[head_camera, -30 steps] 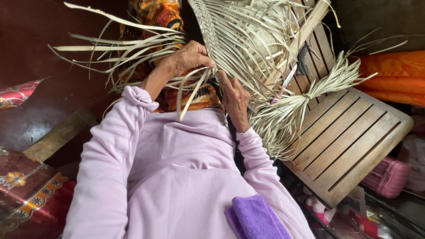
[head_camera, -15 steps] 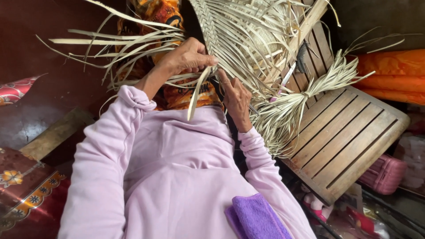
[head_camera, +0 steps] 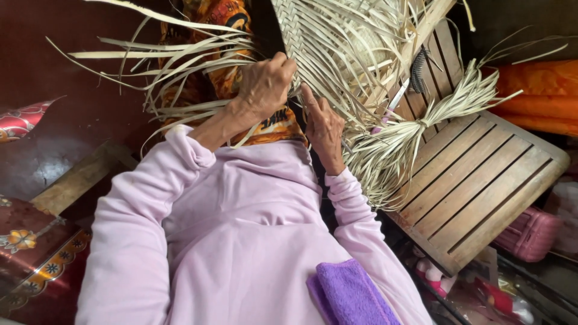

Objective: Weaving a basket using dried palm leaves or similar natural fibers

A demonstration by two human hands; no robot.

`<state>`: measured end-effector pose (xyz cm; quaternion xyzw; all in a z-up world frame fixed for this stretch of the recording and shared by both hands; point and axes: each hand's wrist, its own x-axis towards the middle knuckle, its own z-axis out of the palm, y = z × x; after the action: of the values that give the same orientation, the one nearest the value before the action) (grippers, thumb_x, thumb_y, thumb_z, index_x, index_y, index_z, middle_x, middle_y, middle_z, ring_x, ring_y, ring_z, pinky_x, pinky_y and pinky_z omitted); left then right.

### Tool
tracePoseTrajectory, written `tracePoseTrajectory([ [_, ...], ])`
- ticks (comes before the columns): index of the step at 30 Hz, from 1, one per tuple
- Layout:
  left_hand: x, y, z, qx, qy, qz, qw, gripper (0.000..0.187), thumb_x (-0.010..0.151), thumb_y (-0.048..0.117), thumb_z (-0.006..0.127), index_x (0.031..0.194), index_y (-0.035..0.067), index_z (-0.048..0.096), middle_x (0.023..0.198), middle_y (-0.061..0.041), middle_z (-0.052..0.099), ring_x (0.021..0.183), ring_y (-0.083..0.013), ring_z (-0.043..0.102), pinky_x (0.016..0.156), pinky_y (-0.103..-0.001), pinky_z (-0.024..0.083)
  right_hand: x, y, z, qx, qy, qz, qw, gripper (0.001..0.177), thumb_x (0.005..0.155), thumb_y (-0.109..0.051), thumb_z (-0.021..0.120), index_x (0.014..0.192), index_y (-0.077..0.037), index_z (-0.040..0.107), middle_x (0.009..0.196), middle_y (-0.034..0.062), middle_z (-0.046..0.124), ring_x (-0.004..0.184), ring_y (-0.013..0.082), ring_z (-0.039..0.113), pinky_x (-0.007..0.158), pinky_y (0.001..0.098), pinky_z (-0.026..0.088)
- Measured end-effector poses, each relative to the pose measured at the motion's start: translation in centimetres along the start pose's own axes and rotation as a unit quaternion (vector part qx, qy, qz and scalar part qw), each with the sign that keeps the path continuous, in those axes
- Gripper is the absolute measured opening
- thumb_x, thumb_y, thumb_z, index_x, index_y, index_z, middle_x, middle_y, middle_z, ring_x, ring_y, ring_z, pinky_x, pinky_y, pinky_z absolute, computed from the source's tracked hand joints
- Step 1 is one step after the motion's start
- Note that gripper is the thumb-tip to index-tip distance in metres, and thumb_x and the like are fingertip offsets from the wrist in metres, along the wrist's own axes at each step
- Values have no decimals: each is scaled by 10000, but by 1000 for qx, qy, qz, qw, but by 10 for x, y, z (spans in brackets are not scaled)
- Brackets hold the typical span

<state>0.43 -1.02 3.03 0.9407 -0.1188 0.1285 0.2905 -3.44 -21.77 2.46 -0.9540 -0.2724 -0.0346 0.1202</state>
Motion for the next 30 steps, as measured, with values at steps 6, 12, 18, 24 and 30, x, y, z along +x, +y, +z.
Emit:
tracePoseTrajectory([
  [6, -2, -24, 23, -192, -66, -249, 947, 246, 768, 244, 815, 806, 138, 597, 638, -26, 642, 544, -192, 607, 463, -381, 462, -2, -3, -3, 26, -7, 3, 1000, 532, 1098, -46, 443, 1571, -271, 350, 801, 20, 376, 571, 145, 340, 508, 337, 271],
  [12, 22, -28, -15, -521, -297, -330, 729, 162, 866, 114, 756, 825, 21, 628, 702, -111, 697, 491, -108, 674, 308, -176, 415, -1, -4, -3, 22, -20, 8, 1000, 498, 1074, -74, 445, 1539, -250, 407, 813, 37, 427, 578, 190, 444, 496, 368, 324],
  [18, 29, -34, 4, -467, -327, -244, 784, 117, 794, 73, 692, 682, 58, 666, 571, -33, 630, 453, -59, 606, 307, -169, 331, -9, 15, -3, -69, -47, -55, 995, 682, 1016, -32, 502, 1597, -284, 250, 895, 47, 447, 557, 162, 445, 450, 331, 296],
  [24, 30, -28, -8, -420, -343, -257, 800, 131, 760, 123, 752, 683, 53, 673, 579, -52, 640, 472, -83, 578, 354, -205, 347, -27, 28, -17, -114, -30, -88, 989, 741, 932, 35, 509, 1583, -256, 306, 845, 23, 419, 613, 147, 379, 436, 295, 289],
  [30, 33, -32, 4, -416, -366, -275, 786, 151, 738, 169, 782, 717, 34, 720, 654, -77, 695, 521, -148, 622, 403, -221, 437, -57, 39, -14, -162, -36, -66, 984, 653, 999, -25, 489, 1579, -267, 309, 861, 30, 474, 570, 133, 413, 442, 285, 355],
])
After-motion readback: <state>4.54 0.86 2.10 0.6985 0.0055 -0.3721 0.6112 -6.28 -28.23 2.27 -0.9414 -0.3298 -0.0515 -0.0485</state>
